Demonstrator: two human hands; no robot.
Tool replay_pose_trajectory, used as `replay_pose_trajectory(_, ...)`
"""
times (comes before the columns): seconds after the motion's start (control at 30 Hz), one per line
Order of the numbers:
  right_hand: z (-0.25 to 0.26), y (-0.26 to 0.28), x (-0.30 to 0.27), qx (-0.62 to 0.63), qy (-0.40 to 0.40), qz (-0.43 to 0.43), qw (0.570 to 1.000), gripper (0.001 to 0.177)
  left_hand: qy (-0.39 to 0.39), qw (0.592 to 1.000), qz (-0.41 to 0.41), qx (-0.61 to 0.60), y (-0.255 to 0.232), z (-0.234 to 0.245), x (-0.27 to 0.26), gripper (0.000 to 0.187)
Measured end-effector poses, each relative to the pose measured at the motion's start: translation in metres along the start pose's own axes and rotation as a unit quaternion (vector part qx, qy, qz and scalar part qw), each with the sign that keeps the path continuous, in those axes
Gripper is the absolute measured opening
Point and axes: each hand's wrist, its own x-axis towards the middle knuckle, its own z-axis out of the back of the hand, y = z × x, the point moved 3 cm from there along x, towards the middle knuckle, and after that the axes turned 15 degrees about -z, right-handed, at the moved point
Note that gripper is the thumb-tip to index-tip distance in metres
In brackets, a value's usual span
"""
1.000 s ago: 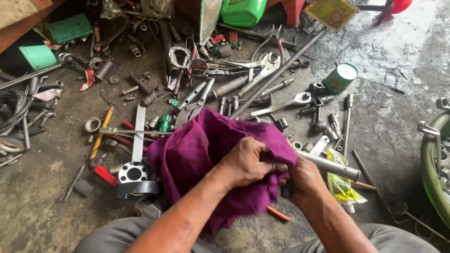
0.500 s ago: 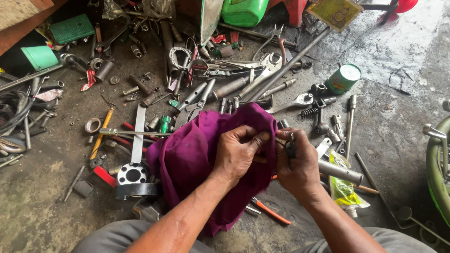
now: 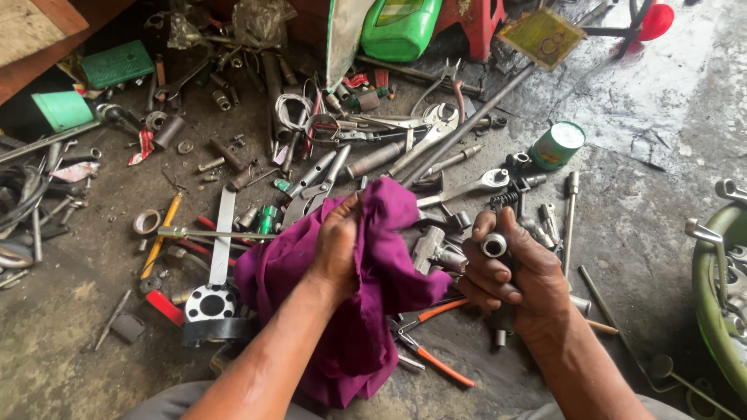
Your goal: The person sits on the floor and wipes various small metal mechanical parts with a purple cloth. They pick up each part, wipe it thoroughly, and place it back down among the scattered tools.
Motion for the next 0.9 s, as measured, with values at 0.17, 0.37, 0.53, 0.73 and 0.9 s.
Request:
replay_pose_trajectory(0.17,0.005,-0.001,0.006,0.011,-0.032,0.006,0.999,0.039,0.193,0.847,-0.103,0.484,0.002,-0.026,-0.022,0.032)
replay_pose_trajectory(0.37,0.018,-0.019,0.018,-0.134,-0.219,-0.055,0.965,0.046,0.221,0.934,-0.150,0.235,0.016,-0.047,-0.047,0.038)
replay_pose_trajectory(0.53,0.007,-0.014,0.026,-0.107,-0.345,-0.081,0.929,0.028,0.144,0.938,-0.191,0.250,0.008,-0.031,-0.025,0.023)
replay_pose_trajectory(0.73,-0.015,0.021,0.003,-0.507,-0.426,-0.058,0.747,0.060,0.217,0.797,-0.306,0.474,-0.024,-0.021,-0.014,0.029)
replay_pose_trajectory(0.9,-0.034,0.019,-0.012,-0.663,-0.363,0.149,0.637,0.038,0.192,0.799,-0.307,0.479,-0.030,-0.023,-0.012,0.030)
